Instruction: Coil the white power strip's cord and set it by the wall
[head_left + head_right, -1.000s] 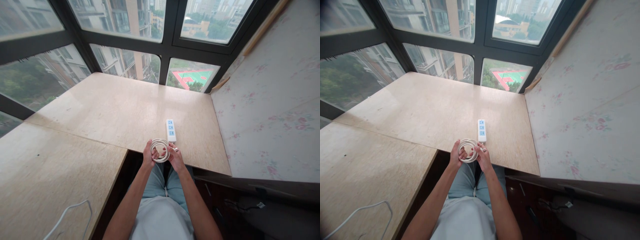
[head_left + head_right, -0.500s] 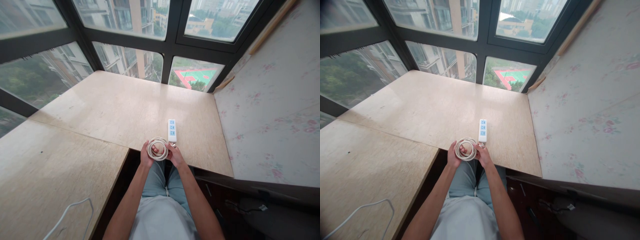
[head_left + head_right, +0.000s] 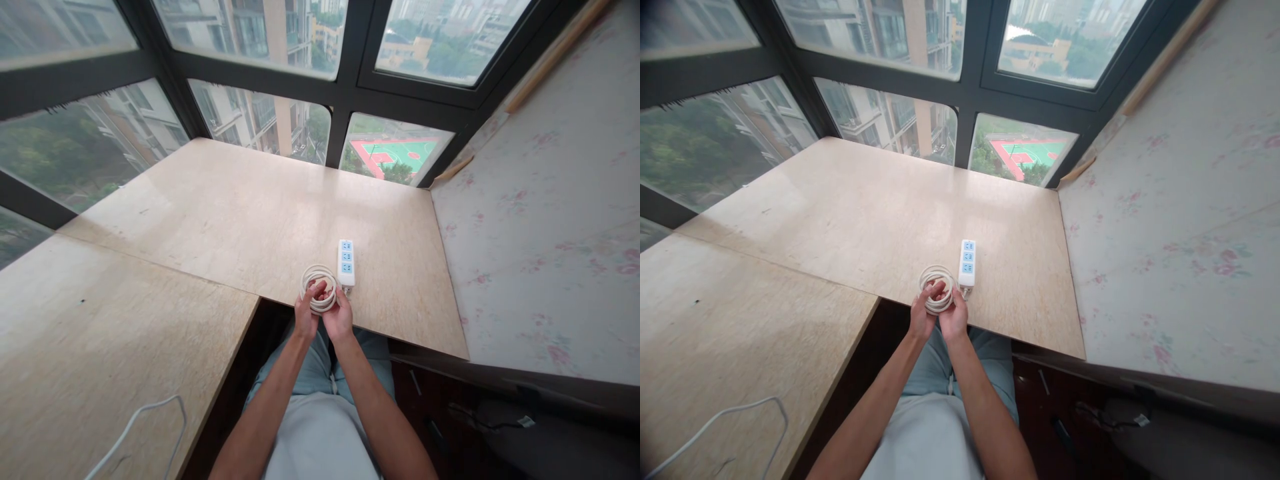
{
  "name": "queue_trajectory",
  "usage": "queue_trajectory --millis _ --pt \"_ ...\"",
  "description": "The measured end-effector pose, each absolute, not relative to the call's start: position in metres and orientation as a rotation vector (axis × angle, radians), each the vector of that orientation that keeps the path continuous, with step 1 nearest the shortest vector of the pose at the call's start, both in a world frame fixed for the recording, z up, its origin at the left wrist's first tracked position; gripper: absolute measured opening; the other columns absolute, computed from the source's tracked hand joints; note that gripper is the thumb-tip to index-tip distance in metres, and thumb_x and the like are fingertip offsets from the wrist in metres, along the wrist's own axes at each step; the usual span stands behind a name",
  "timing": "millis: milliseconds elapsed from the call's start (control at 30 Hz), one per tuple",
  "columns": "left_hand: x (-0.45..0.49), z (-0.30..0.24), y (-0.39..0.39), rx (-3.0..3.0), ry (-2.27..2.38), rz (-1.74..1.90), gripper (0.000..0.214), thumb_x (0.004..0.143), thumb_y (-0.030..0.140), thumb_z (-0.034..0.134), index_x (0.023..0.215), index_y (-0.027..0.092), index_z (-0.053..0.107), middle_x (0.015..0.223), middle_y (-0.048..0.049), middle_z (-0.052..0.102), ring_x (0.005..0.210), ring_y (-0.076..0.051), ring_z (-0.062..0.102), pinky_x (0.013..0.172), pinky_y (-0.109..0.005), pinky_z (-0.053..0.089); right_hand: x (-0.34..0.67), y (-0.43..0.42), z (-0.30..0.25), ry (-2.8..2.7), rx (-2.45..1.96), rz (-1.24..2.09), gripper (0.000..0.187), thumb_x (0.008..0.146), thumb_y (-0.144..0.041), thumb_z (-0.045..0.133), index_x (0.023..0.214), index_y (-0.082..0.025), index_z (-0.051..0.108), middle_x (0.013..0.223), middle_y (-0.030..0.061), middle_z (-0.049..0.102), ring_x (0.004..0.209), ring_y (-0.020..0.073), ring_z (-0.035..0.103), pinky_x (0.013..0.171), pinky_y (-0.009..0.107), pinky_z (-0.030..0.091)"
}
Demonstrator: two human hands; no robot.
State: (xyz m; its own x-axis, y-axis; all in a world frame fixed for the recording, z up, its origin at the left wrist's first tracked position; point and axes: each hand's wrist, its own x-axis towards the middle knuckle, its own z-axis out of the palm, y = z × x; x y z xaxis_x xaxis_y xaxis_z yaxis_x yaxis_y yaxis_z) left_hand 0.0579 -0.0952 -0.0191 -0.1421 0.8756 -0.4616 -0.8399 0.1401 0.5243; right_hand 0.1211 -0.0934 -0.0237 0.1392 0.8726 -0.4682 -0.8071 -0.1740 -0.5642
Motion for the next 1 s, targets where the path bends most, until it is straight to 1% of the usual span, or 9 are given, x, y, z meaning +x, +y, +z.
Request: queue_trajectory --millis 133,267,400,500,567,667,733,833,1000 --pt "0.057 -0.017 -0.091 -0.01 0.868 1.494 0.034 0.073 0.035 0.075 0.097 0.012 0.065 0.073 -0.0051 0.07 0.072 -0.018 0.07 0.072 -0.03 0.055 0.124 -0.095 -0.015 -0.209 -0.945 1.478 0.026 0.068 -0.033 0.076 0.084 -0.018 0.062 0.08 0.0003 0.068 0.073 0.0144 0.065 0.078 0.032 0.055" --pt "0.052 -0.018 -0.088 -0.014 0.847 1.535 0.039 0.069 0.036 0.079 0.099 0.016 0.065 0.051 0.0078 0.049 0.065 -0.016 0.068 0.071 -0.029 0.055 0.137 -0.095 -0.009 -0.338 -1.02 1.46 0.034 0.066 -0.034 0.08 0.088 -0.016 0.062 0.082 0.0015 0.068 0.075 0.0151 0.065 0.075 0.031 0.055" --pt "0.049 -0.021 -0.087 0.033 0.837 1.556 0.037 0.069 0.038 0.079 0.094 0.015 0.065 0.048 0.0122 0.038 0.04 -0.003 0.044 0.065 -0.025 0.053 0.156 -0.093 -0.012 -0.318 -1.11 1.323 0.041 0.064 -0.03 0.08 0.098 -0.018 0.06 0.089 0.0005 0.067 0.082 0.0137 0.065 0.079 0.029 0.055" --pt "0.048 -0.02 -0.085 0.047 0.853 1.569 0.034 0.068 0.041 0.079 0.08 0.016 0.06 0.047 0.0133 0.03 0.035 -0.001 0.029 0.05 -0.02 0.045 0.172 -0.092 -0.012 -0.329 -1.09 1.29 0.043 0.058 -0.019 0.079 0.096 -0.019 0.059 0.091 -0.0007 0.067 0.088 0.0136 0.065 0.084 0.03 0.054" --pt "0.049 -0.019 -0.083 0.021 0.885 1.577 0.039 0.066 0.04 0.081 0.067 0.017 0.049 0.046 0.0131 0.027 0.034 -0.001 0.025 0.042 -0.019 0.036 0.18 -0.092 -0.009 -0.373 -1.084 1.3 0.045 0.055 -0.013 0.078 0.096 -0.019 0.061 0.093 -0.0009 0.068 0.091 0.0137 0.065 0.087 0.029 0.052" --pt "0.05 -0.018 -0.078 -0.038 0.944 1.578 0.049 0.061 0.037 0.084 0.062 0.019 0.038 0.046 0.0132 0.027 0.034 0.0 0.023 0.038 -0.018 0.029 0.188 -0.093 -0.006 -0.518 -1.171 1.32 0.044 0.059 -0.016 0.077 0.102 -0.017 0.065 0.098 0.002 0.071 0.094 0.0151 0.064 0.085 0.029 0.052" --pt "0.051 -0.018 -0.075 -0.075 0.977 1.58 0.048 0.06 0.036 0.084 0.064 0.019 0.039 0.047 0.0135 0.028 0.035 0.0 0.023 0.039 -0.018 0.028 0.19 -0.095 -0.006 -0.633 -1.251 1.328 0.041 0.062 -0.022 0.078 0.101 -0.016 0.068 0.094 0.0036 0.072 0.088 0.0159 0.065 0.079 0.029 0.054" --pt "0.051 -0.02 -0.071 -0.112 1.021 1.56 0.041 0.064 0.032 0.08 0.065 0.019 0.042 0.047 0.0127 0.033 0.035 -0.001 0.027 0.04 -0.019 0.031 0.187 -0.099 -0.007 -0.733 -1.313 1.36 0.032 0.064 -0.03 0.08 0.089 -0.012 0.072 0.084 0.0052 0.073 0.076 0.0154 0.065 0.07 0.028 0.055" --pt "0.05 -0.026 -0.068 -0.129 1.075 1.501 0.028 0.067 0.026 0.075 0.064 0.016 0.048 0.049 0.0085 0.045 0.04 -0.004 0.042 0.046 -0.021 0.039 0.176 -0.103 -0.007 -0.53 -1.211 1.406 0.032 0.065 -0.038 0.081 0.081 -0.012 0.07 0.08 0.0056 0.072 0.07 0.0142 0.066 0.067 0.027 0.057"
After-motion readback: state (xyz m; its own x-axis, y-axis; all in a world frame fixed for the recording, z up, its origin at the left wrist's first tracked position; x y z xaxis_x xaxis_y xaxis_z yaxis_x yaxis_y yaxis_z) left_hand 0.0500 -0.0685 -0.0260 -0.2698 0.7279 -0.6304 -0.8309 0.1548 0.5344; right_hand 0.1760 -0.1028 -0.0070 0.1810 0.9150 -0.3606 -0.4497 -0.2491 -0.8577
